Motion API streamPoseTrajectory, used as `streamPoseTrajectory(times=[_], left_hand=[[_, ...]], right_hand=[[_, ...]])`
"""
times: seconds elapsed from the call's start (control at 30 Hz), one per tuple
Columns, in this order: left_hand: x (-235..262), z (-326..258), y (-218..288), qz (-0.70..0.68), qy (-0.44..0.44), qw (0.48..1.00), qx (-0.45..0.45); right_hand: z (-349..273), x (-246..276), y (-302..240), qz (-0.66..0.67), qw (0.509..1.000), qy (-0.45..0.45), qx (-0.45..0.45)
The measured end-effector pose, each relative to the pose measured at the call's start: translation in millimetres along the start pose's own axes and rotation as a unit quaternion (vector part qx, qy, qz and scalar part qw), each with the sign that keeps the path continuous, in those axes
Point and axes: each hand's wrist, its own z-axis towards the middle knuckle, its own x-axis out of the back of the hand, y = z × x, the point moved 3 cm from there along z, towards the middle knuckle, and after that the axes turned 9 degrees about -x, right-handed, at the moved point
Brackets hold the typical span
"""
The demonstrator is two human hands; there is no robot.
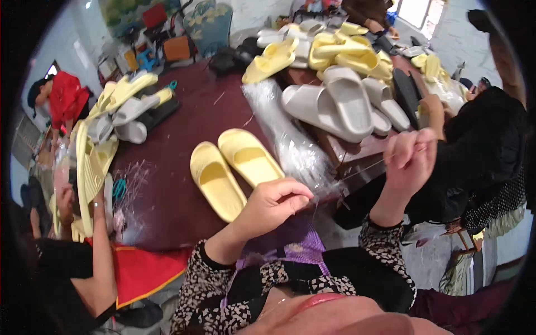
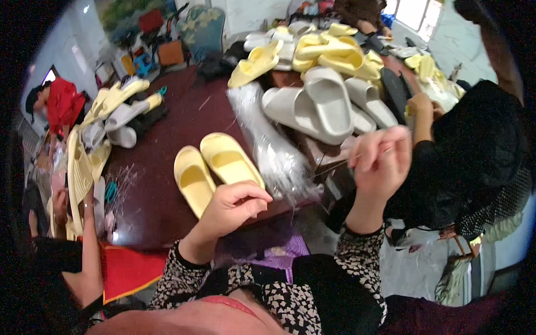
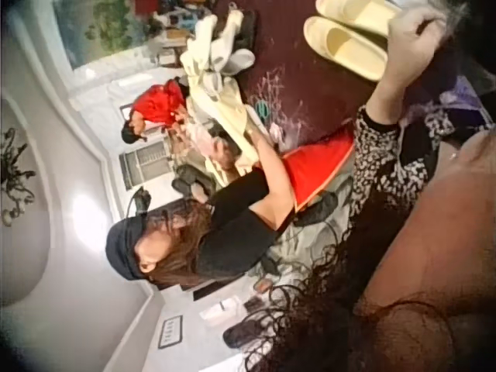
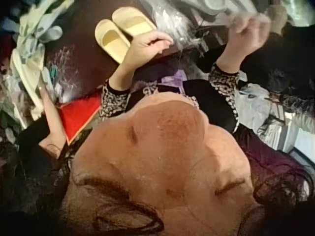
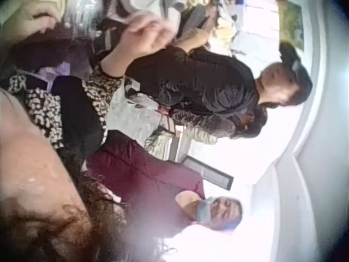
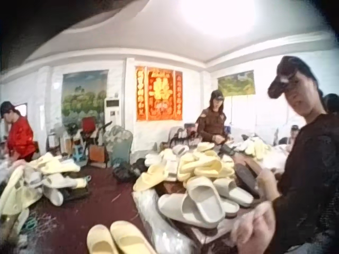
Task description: The person pairs slippers by taking plastic ties from a bundle and threading them through pairs of slippers to fasten them together by hand.
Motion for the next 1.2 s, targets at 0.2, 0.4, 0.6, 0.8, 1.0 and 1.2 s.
streamPoseTrajectory(times=[0.2, 0.4, 0.6, 0.8, 1.0, 1.2], left_hand=[[9, -42, 24, 0.305, 0.099, 0.931, -0.173], [22, -99, 0, 0.489, 0.13, 0.859, -0.081], [30, -108, -38, 0.562, 0.127, 0.817, -0.036], [44, -97, -68, 0.622, 0.113, 0.775, 0.017], [64, -88, -85, 0.643, 0.146, 0.751, 0.039], [80, -77, -106, 0.656, 0.139, 0.74, 0.043]], right_hand=[[22, -7, 35, -0.096, 0.99, 0.063, -0.082], [-41, -56, 171, -0.24, 0.879, -0.191, -0.365], [-74, -77, 251, -0.494, 0.757, -0.339, -0.261], [-69, -84, 261, -0.546, 0.732, -0.345, -0.219], [-49, -82, 239, -0.422, 0.833, -0.335, -0.127], [21, -80, 292, -0.54, 0.735, -0.323, -0.251]])
